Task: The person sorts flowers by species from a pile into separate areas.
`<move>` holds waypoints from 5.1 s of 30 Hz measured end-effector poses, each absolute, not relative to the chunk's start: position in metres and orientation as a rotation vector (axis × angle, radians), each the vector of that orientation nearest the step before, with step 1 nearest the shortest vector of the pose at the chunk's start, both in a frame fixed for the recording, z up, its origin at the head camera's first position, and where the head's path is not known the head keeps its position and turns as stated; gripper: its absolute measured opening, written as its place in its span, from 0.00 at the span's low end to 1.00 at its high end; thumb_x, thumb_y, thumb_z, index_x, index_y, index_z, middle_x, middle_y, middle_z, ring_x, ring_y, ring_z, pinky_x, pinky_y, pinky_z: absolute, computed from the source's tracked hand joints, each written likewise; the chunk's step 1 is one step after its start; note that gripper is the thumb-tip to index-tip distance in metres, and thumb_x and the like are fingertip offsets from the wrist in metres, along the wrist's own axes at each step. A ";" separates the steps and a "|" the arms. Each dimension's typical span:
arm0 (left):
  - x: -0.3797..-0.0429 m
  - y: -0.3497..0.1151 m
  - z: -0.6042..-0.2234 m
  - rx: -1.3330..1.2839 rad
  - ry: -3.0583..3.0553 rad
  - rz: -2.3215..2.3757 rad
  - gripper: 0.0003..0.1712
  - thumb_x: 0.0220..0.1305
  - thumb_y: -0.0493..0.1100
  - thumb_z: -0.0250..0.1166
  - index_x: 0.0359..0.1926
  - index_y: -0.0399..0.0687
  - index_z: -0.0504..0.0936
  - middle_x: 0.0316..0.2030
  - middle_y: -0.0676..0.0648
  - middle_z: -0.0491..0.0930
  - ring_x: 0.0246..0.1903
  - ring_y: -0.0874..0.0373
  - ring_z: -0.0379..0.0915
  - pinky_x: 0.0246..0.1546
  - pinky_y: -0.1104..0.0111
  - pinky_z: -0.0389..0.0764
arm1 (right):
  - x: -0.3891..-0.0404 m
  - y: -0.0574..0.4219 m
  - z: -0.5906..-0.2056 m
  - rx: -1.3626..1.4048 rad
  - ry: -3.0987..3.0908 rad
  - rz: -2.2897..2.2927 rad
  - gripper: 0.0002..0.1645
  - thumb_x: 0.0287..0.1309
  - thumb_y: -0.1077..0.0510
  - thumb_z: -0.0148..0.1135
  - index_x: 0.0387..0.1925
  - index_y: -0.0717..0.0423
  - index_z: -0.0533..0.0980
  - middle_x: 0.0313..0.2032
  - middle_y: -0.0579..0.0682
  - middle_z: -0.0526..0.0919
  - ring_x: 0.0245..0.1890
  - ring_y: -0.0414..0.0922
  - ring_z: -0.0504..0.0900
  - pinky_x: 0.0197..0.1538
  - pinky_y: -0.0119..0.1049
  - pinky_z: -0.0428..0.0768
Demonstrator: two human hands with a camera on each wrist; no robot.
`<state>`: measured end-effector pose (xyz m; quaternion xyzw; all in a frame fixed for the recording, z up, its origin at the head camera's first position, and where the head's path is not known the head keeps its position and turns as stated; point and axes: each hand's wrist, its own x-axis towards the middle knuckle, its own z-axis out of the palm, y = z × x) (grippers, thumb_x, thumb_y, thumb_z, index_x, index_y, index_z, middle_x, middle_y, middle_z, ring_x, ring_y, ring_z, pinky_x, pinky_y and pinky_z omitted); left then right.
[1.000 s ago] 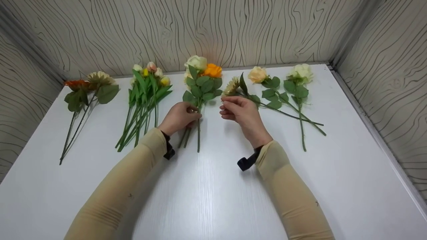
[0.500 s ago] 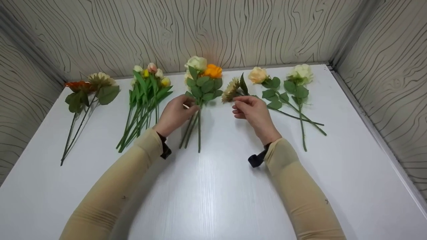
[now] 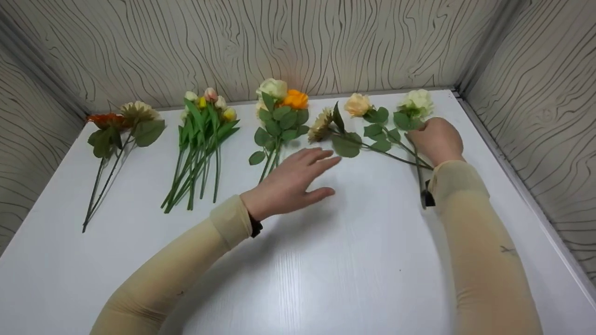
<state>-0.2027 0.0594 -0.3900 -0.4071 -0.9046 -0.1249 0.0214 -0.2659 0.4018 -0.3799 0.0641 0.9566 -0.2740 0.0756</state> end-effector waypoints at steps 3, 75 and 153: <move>-0.189 0.076 -0.389 -1.364 -2.766 -0.232 0.41 0.75 0.67 0.52 0.81 0.62 0.54 0.78 0.50 0.57 0.77 0.52 0.49 0.77 0.56 0.45 | -0.264 0.410 -0.381 0.187 2.844 -0.748 0.40 0.70 0.38 0.56 0.55 0.76 0.73 0.40 0.65 0.82 0.37 0.57 0.80 0.40 0.55 0.79; -0.181 0.017 -0.421 -0.543 -2.551 -2.231 0.07 0.70 0.36 0.67 0.47 0.40 0.83 0.35 0.51 0.84 0.33 0.59 0.83 0.37 0.66 0.86 | -0.210 0.208 -0.388 -0.169 2.079 -2.203 0.22 0.61 0.60 0.74 0.50 0.72 0.78 0.39 0.57 0.88 0.38 0.48 0.88 0.46 0.43 0.87; -0.200 -0.033 -0.399 -0.540 -2.785 -1.489 0.18 0.77 0.49 0.59 0.61 0.50 0.83 0.51 0.55 0.82 0.48 0.62 0.77 0.49 0.65 0.80 | -0.264 0.230 -0.393 -0.090 2.699 -1.235 0.21 0.75 0.52 0.57 0.56 0.64 0.81 0.45 0.62 0.86 0.36 0.48 0.87 0.43 0.44 0.87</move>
